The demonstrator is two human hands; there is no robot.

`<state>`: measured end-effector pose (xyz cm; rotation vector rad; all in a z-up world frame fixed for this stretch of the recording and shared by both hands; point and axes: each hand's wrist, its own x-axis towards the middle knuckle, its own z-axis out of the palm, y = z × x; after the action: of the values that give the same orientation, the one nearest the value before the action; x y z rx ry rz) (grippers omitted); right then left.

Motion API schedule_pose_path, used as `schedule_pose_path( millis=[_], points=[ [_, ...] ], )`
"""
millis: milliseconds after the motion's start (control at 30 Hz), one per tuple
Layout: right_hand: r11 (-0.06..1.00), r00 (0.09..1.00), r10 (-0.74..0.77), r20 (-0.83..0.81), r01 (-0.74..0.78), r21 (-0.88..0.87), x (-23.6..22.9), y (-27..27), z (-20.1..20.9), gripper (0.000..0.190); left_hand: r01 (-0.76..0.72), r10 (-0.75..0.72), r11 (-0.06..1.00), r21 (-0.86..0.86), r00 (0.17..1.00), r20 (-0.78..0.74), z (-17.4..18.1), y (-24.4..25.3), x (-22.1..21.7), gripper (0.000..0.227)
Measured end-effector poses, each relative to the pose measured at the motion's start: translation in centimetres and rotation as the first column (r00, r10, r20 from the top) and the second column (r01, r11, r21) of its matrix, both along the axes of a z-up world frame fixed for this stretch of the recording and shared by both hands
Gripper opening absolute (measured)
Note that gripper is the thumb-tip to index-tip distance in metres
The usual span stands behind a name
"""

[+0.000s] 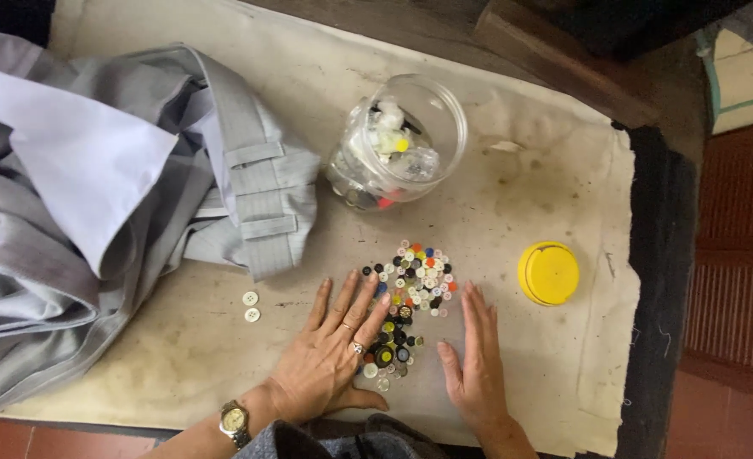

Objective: The person opens a clear jar containing assorted buttons, pours them onto a work surface, and sorts them by hand. They remove a small plastic bag of white buttons, place it aside, then gather the remaining buttons back into the jar and close it.

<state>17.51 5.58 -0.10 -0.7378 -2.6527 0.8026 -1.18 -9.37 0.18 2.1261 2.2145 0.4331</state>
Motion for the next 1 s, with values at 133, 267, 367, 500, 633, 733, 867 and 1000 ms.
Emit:
schedule_pose_path(
  millis=[133, 267, 367, 500, 633, 733, 867, 1000],
  points=[
    [0.991, 0.991, -0.131, 0.0, 0.131, -0.014, -0.7, -0.1, -0.7, 0.053, -0.084, 0.084, 0.996, 0.007, 0.993, -0.083, -0.5, 1.4, 1.3, 0.145],
    [0.99, 0.989, -0.117, -0.093, 0.123, 0.071, -4.0, 0.9, -0.8, 0.046, -0.153, 0.153, 0.988, 0.013, 0.988, -0.011, -1.3, 4.3, 1.5, 0.122],
    [0.994, 0.978, -0.102, -0.184, 0.095, -0.046, -6.3, 1.7, -0.3, 0.041, -0.189, 0.188, 0.981, -0.035, 0.981, -0.043, -1.1, 6.1, 0.7, 0.134],
    [0.963, 0.915, -0.225, -0.333, 0.158, -0.218, -6.6, 1.9, 0.0, 0.046, -0.137, 0.184, 0.978, -0.157, 0.921, 0.343, 0.4, 6.0, -0.2, 0.125],
    [0.934, 0.888, -0.357, -0.289, 0.331, -0.138, -4.4, -0.7, 0.1, 0.048, -0.196, 0.199, 0.974, -0.112, 0.98, 0.014, 0.4, 3.0, -0.7, 0.149],
    [0.933, 0.909, -0.361, -0.208, 0.355, -0.066, -4.3, -3.0, -1.2, 0.052, -0.198, 0.196, 0.973, -0.117, 0.98, -0.032, -0.6, 3.3, -0.5, 0.147],
    [0.917, 0.908, -0.398, -0.131, 0.4, -0.016, -7.4, -2.3, -0.7, 0.051, -0.18, 0.19, 0.973, -0.144, 0.98, 0.062, -1.0, 6.0, -0.3, 0.136],
    [0.918, 0.898, -0.394, -0.196, 0.393, -0.047, -9.1, -0.7, -0.9, 0.045, -0.175, 0.201, 0.974, -0.147, 0.96, 0.193, -2.7, 7.7, 0.3, 0.101]
  ],
)
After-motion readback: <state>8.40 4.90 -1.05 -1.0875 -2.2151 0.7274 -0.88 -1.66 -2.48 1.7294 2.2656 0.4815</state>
